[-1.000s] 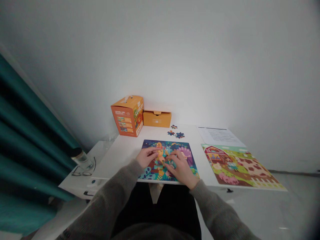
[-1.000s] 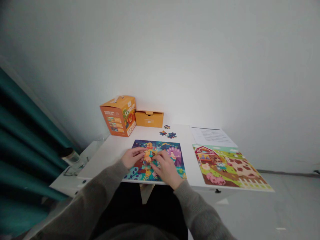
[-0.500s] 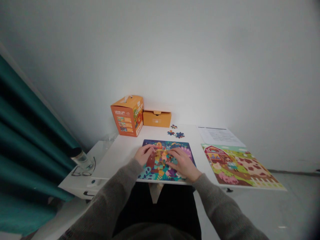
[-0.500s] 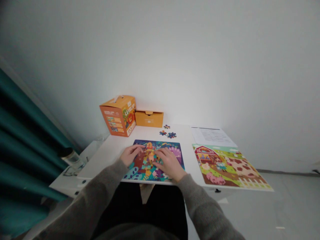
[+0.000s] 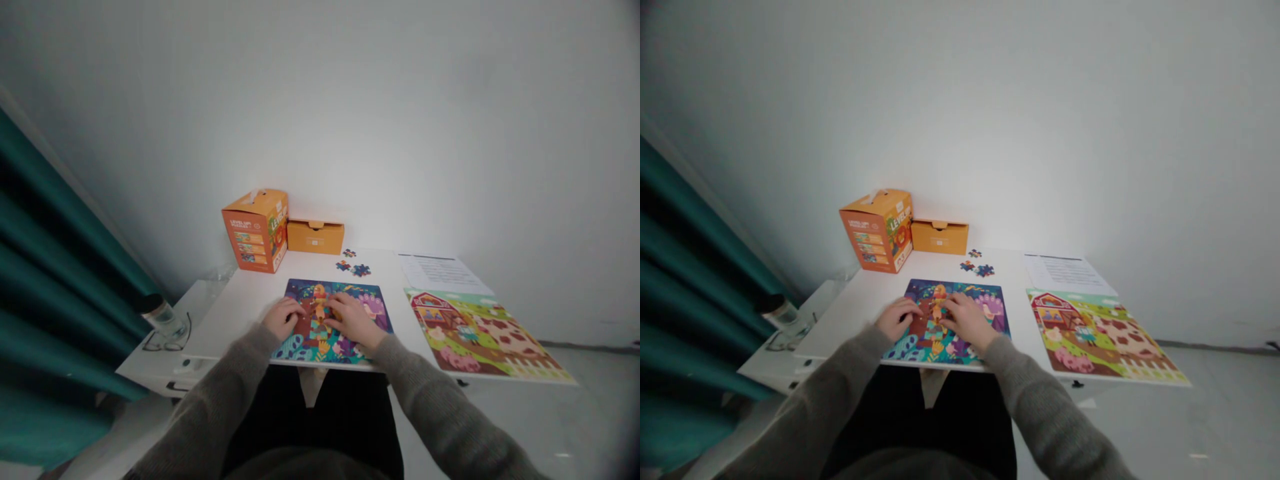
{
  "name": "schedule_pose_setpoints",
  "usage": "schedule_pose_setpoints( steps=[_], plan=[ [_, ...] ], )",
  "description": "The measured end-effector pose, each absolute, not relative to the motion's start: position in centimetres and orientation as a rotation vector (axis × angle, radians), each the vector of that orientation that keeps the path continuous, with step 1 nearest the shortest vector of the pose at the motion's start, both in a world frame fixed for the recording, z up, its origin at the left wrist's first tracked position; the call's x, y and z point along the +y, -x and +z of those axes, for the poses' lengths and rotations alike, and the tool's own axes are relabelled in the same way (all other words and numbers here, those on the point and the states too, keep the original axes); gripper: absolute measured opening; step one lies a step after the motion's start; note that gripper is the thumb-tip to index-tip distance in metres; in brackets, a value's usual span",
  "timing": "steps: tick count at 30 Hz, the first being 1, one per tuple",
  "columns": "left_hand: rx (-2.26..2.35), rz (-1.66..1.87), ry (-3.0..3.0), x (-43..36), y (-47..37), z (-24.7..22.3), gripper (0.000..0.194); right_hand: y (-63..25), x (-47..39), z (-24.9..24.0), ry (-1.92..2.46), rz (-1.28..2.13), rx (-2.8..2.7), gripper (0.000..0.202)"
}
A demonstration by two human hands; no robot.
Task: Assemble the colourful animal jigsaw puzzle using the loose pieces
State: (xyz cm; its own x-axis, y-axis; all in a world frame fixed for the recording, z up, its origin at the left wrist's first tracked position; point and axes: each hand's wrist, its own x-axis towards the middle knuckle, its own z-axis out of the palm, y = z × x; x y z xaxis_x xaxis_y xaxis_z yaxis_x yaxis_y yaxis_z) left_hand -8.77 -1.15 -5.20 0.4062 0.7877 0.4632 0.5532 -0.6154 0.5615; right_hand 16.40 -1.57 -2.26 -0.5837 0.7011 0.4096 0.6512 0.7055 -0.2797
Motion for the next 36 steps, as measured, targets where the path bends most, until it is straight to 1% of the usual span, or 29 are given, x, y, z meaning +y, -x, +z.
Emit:
schedule_pose_setpoints(
  steps=[8, 16, 20, 25, 29, 33, 36],
  plan=[
    [1.157, 0.988, -2.454, -1.1, 8.8, -6.1, 0.034, -16.2, -0.2, -2.8, 1.031, 0.083, -2.507, 0.021],
    [1.138, 0.851, -2.547, -1.3, 8.9, -5.7, 0.042, -16.0, 0.2, -2.1, 1.073, 0.143, -2.580, 0.020],
    [1.130, 0.840, -2.564, -1.4, 9.0, -5.5, 0.043, -15.9, 0.3, -2.0, 1.088, 0.152, -2.581, 0.021],
    [1.153, 0.879, -2.553, -1.5, 8.7, -5.5, 0.038, -15.9, 0.1, -2.0, 1.097, 0.183, -2.569, 0.021],
    [1.181, 0.915, -2.522, -1.4, 8.6, -5.7, 0.032, -16.3, 0.3, -1.9, 1.013, 0.294, -2.524, 0.014],
    [1.176, 0.983, -2.447, -1.1, 8.8, -6.1, 0.031, -17.5, 0.9, -1.7, 1.056, 0.329, -2.357, 0.025],
    [1.159, 1.028, -2.388, -1.0, 8.9, -6.2, 0.031, -18.5, 1.1, -1.6, 1.103, 0.319, -2.325, 0.026]
  ],
)
